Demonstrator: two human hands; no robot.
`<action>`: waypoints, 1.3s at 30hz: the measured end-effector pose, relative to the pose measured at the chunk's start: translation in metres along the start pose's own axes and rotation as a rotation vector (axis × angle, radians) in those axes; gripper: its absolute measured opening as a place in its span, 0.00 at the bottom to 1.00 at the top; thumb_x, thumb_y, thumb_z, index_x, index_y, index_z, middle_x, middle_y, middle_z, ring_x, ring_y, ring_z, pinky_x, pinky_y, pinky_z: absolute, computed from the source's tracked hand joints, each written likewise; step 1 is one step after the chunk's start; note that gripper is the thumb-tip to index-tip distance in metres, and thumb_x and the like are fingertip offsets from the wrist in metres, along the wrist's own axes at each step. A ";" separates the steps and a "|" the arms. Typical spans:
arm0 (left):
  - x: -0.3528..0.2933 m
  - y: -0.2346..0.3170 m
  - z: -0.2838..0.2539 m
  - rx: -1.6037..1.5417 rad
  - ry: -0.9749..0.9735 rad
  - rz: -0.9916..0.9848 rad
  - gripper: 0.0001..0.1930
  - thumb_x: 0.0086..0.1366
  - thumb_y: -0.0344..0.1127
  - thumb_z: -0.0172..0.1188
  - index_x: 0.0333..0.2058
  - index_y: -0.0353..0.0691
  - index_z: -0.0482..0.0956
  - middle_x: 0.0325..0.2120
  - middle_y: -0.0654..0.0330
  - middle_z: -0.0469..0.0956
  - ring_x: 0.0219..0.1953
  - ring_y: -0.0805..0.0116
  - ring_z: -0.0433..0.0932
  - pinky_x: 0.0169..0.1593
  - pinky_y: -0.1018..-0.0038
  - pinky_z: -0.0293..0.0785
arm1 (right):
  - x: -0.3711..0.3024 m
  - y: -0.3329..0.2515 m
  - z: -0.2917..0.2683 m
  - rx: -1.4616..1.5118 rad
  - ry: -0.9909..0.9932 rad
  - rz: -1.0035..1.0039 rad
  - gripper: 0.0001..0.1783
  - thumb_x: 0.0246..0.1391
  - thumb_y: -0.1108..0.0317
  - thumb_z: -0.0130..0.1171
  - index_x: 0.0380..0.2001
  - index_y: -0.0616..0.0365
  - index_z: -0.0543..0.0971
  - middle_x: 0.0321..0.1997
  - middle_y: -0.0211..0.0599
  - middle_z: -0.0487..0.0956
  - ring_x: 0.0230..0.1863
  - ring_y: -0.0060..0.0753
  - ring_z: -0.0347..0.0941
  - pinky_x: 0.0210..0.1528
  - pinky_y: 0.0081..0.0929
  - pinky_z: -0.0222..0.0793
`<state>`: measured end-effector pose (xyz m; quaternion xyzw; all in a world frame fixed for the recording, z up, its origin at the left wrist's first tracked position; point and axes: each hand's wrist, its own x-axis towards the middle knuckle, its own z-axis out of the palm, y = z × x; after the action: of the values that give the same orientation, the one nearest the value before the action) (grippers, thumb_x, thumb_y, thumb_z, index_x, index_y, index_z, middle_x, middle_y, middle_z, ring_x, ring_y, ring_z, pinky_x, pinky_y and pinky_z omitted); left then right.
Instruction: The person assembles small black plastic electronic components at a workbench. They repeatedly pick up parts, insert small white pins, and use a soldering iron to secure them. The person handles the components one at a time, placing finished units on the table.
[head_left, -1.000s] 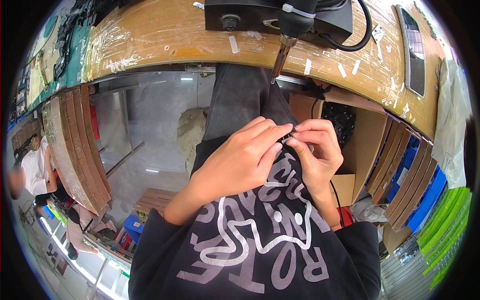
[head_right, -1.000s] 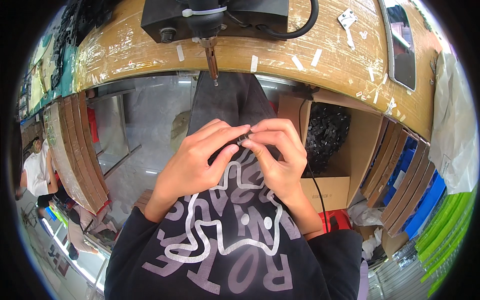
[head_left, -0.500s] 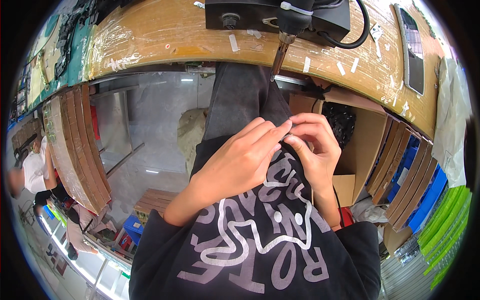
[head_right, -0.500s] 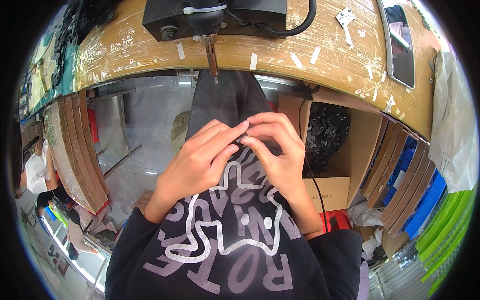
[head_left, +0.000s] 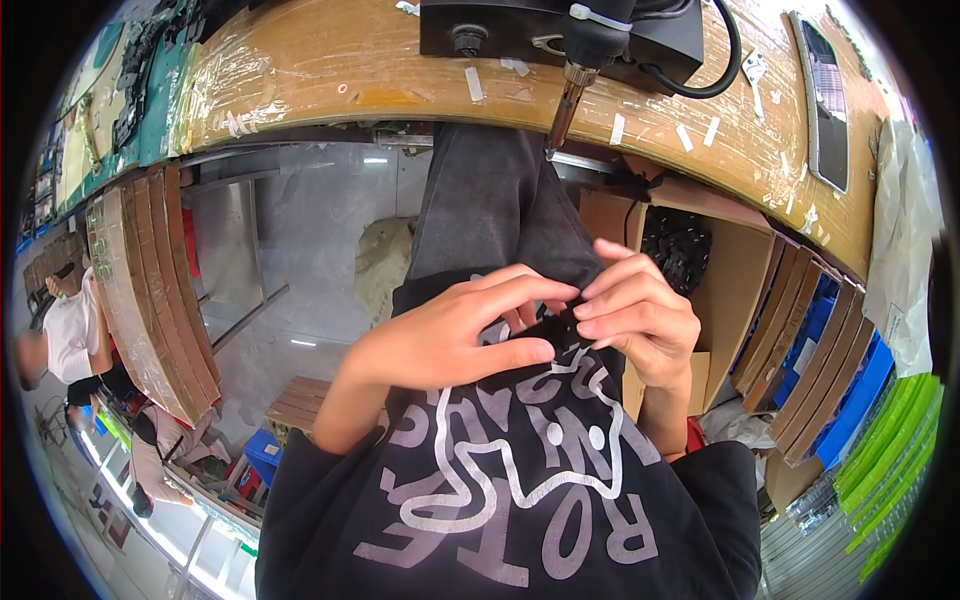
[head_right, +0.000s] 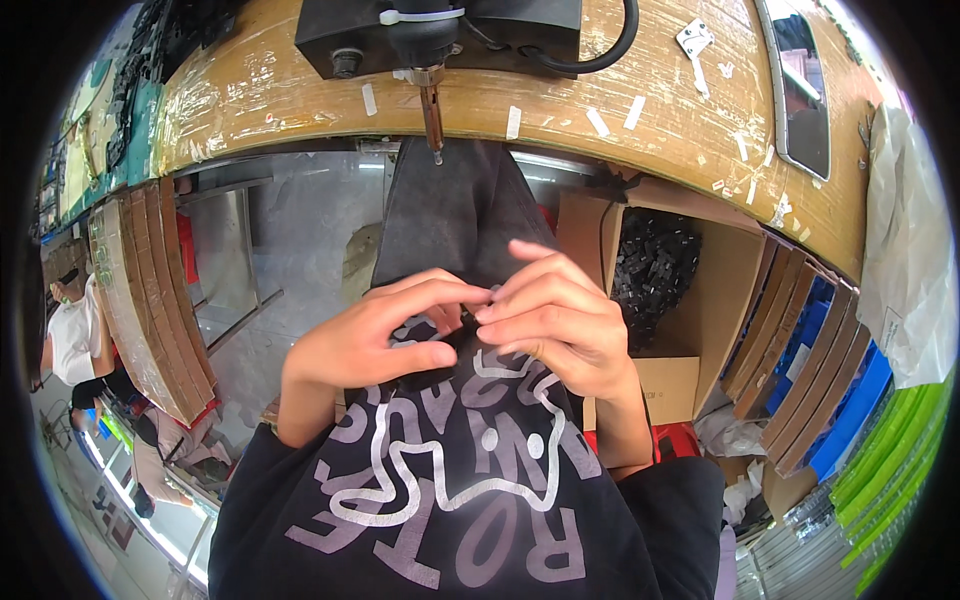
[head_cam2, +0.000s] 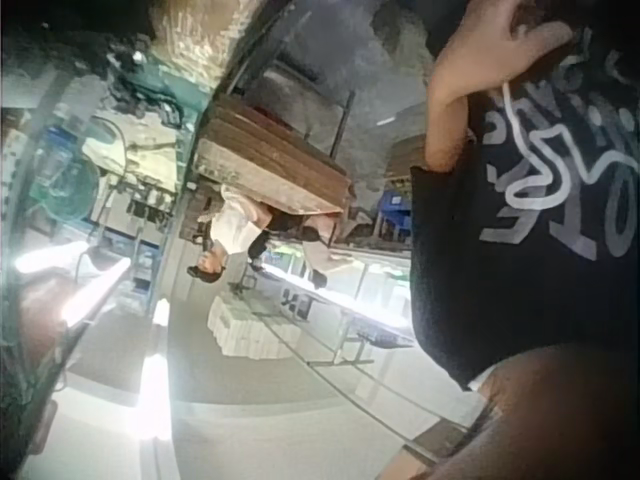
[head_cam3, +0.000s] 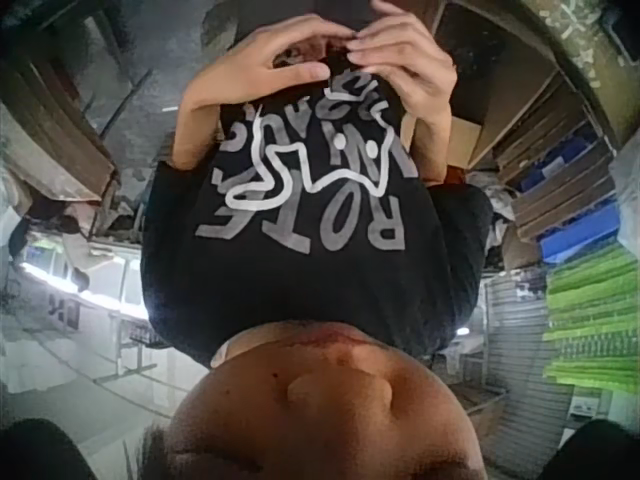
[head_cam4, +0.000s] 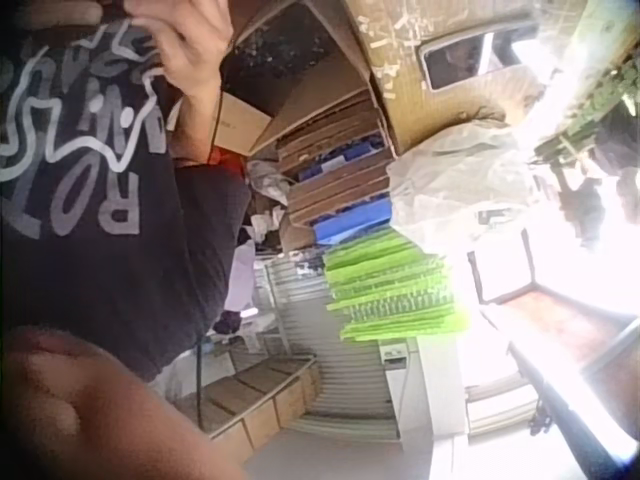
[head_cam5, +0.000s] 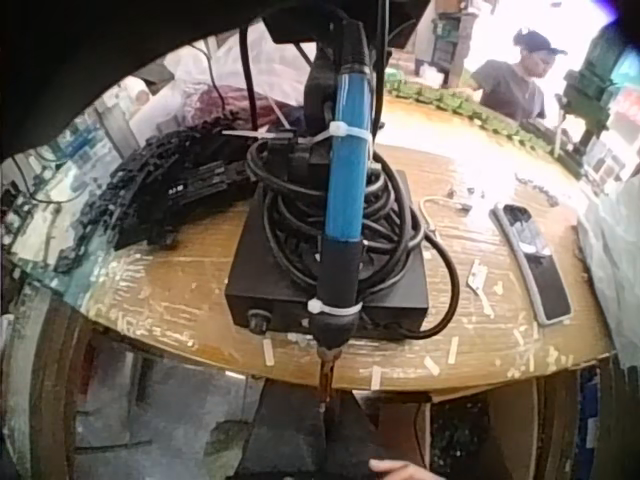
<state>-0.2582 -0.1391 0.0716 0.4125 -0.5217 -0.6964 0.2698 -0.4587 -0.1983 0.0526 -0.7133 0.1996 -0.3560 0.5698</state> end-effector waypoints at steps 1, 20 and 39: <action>0.002 -0.010 0.005 -0.279 -0.031 -0.053 0.24 0.52 0.32 0.57 0.47 0.33 0.61 0.34 0.58 0.69 0.34 0.74 0.68 0.38 0.79 0.65 | 0.001 0.000 0.001 0.068 -0.028 0.004 0.09 0.33 0.67 0.61 0.23 0.56 0.79 0.27 0.31 0.77 0.33 0.31 0.70 0.51 0.43 0.56; 0.033 -0.006 0.010 -0.429 0.794 0.142 0.04 0.51 0.23 0.49 0.29 0.35 0.68 0.22 0.67 0.70 0.24 0.85 0.67 0.27 0.87 0.64 | 0.013 -0.001 0.026 0.453 0.203 0.666 0.15 0.46 0.74 0.54 0.38 0.64 0.67 0.25 0.34 0.74 0.25 0.17 0.69 0.24 0.13 0.67; 0.042 0.005 0.006 -0.428 0.846 0.170 0.04 0.50 0.22 0.49 0.27 0.34 0.68 0.22 0.66 0.70 0.24 0.84 0.67 0.28 0.85 0.64 | 0.020 -0.007 0.042 0.561 0.360 0.656 0.08 0.46 0.75 0.53 0.31 0.65 0.69 0.22 0.31 0.75 0.21 0.12 0.68 0.19 0.08 0.61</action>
<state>-0.2852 -0.1714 0.0650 0.5507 -0.2428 -0.5345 0.5933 -0.4154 -0.1826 0.0606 -0.3580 0.4062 -0.3155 0.7793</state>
